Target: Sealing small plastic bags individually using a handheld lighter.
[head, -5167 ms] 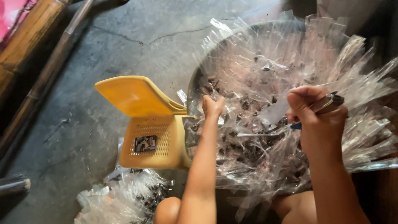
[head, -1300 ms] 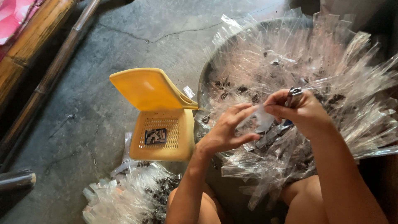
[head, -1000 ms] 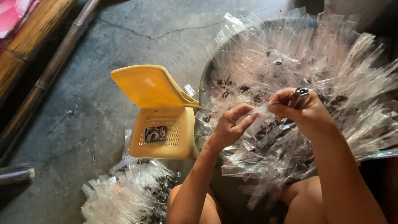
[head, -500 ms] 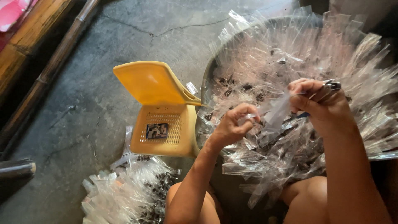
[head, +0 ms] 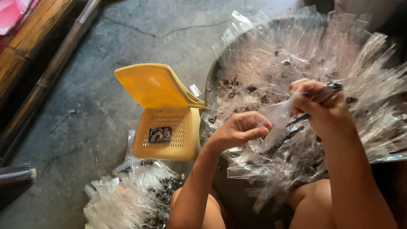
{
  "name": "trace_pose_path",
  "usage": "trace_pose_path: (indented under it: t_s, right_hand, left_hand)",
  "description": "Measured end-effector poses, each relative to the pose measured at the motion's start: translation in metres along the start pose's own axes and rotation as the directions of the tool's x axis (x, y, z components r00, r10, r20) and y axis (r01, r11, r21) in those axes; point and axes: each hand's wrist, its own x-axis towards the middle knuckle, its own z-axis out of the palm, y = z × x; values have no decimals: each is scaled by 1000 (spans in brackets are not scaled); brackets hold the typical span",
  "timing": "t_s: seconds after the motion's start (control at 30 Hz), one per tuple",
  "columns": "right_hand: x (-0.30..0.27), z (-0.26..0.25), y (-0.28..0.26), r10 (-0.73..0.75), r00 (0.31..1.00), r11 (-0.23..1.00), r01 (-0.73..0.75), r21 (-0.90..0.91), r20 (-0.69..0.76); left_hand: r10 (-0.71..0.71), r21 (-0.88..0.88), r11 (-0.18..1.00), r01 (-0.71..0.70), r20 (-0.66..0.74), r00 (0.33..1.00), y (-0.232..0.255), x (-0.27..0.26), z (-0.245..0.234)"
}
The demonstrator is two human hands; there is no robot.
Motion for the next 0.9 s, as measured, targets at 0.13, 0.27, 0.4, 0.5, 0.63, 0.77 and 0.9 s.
trace_pose_path:
  t_s: [0.13,0.27,0.4,0.5,0.63,0.77,0.9]
  right_hand:
    - [-5,10,-23,-127,991,984,130,121,-31]
    - [-9,13,-27,-213,970,938,169,-302,-119]
    - [-10,10,-23,-246,962,937,204,-282,-121]
    - [-12,14,-26,-299,937,846,172,-505,-181]
    - [-10,19,-22,-401,901,752,221,-621,-166]
    - [-11,21,-29,-443,876,716,218,-664,-191]
    - [-12,10,-18,-370,890,797,156,-584,-267]
  left_hand:
    - [-215,348,908,233,-90,973,-20,3,-25]
    - [-306,597,595,538,-450,839,-42,10,-47]
    - [-348,637,309,706,-615,708,-72,17,-63]
    - [-114,652,492,577,-609,785,-126,26,-81]
    - [-192,512,420,750,-757,624,-166,47,-71]
    - [21,516,656,551,-742,670,-174,61,-73]
    - [281,476,865,159,-721,634,-73,51,-45]
